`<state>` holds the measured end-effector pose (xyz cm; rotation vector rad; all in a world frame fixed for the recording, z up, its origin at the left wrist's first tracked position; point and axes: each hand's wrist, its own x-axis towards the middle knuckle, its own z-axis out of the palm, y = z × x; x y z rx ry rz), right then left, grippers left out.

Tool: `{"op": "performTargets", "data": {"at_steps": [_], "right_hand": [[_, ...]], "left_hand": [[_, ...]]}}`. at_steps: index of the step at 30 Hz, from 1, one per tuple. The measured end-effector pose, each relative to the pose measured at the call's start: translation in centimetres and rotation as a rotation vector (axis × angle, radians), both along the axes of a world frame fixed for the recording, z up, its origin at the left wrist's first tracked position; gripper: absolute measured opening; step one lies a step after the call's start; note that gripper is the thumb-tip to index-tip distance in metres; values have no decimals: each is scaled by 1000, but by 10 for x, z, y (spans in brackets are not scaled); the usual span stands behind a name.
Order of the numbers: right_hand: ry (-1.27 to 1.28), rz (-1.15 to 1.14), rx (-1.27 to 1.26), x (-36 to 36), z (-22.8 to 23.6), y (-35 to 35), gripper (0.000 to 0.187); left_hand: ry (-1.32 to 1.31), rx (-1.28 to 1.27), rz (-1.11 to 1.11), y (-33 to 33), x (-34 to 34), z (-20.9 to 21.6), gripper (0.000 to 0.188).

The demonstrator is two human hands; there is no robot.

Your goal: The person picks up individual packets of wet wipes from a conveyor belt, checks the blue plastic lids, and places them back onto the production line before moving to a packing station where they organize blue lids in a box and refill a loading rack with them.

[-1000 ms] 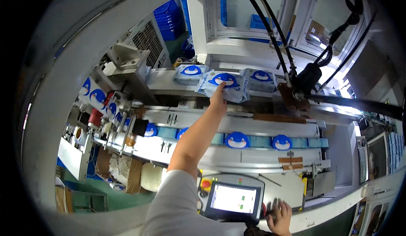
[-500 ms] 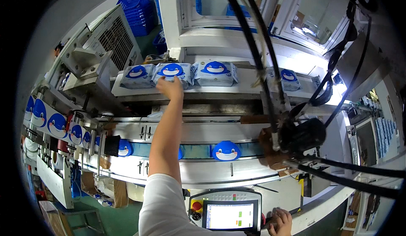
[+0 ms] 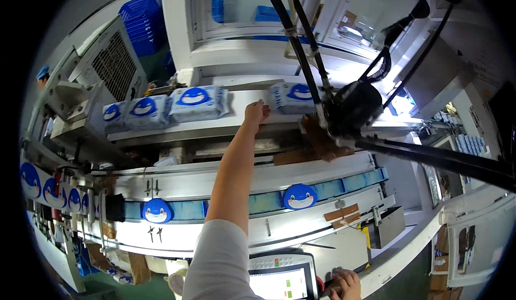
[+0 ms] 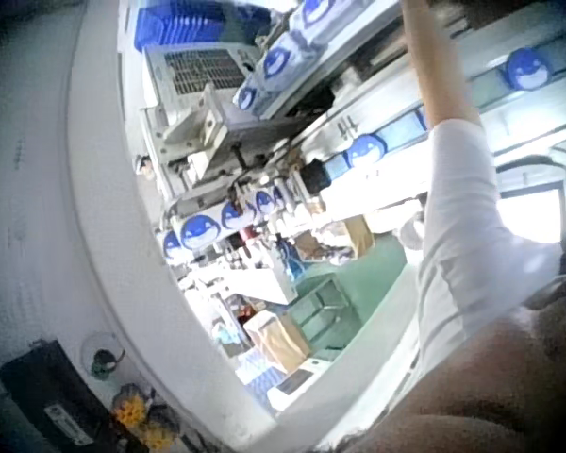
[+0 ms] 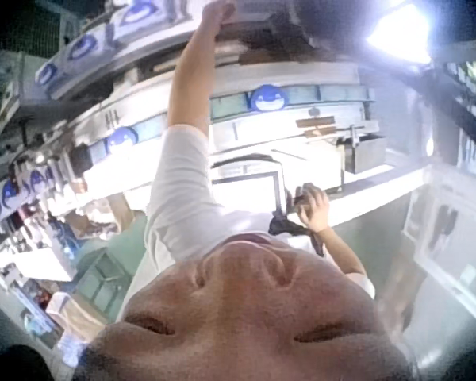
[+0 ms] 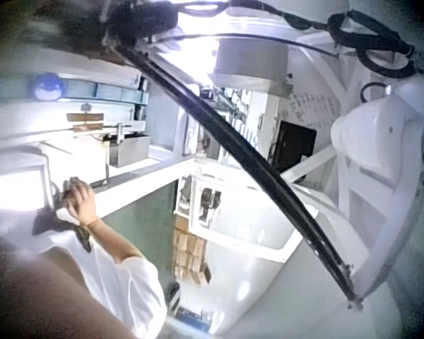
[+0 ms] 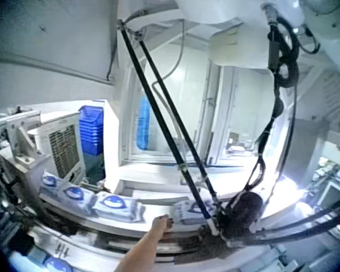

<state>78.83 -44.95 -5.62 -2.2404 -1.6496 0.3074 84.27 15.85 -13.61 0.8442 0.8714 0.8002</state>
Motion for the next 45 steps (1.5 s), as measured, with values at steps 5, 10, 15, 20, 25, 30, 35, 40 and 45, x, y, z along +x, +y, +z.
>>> {"op": "performTargets", "data": {"at_steps": [5, 10, 15, 20, 25, 30, 35, 40, 45], "right_hand": [[7, -8, -22, 1, -5, -9, 49], [25, -12, -6, 2, -11, -18, 53], [7, 41, 65, 8, -5, -10, 46], [55, 104, 141, 7, -1, -15, 44], [182, 181, 333, 11, -5, -19, 44], [926, 124, 471, 12, 50, 28, 35], [1311, 161, 445, 18, 131, 34, 24], [1327, 189, 485, 8, 149, 1, 20], [1040, 229, 636, 5, 155, -13, 19]], "left_hand": [[480, 263, 24, 12, 7, -21, 26], [115, -11, 144, -8, -19, 1, 15], [-465, -61, 247, -75, -86, 87, 14], [-610, 43, 257, -162, -204, 130, 7], [-851, 60, 181, -309, -293, 150, 33], [-720, -27, 146, -449, -310, 176, 39], [-736, -55, 175, -540, -294, 188, 48], [-792, -74, 83, -583, -270, 144, 51], [-849, -241, -124, -579, -240, 172, 52]]}}
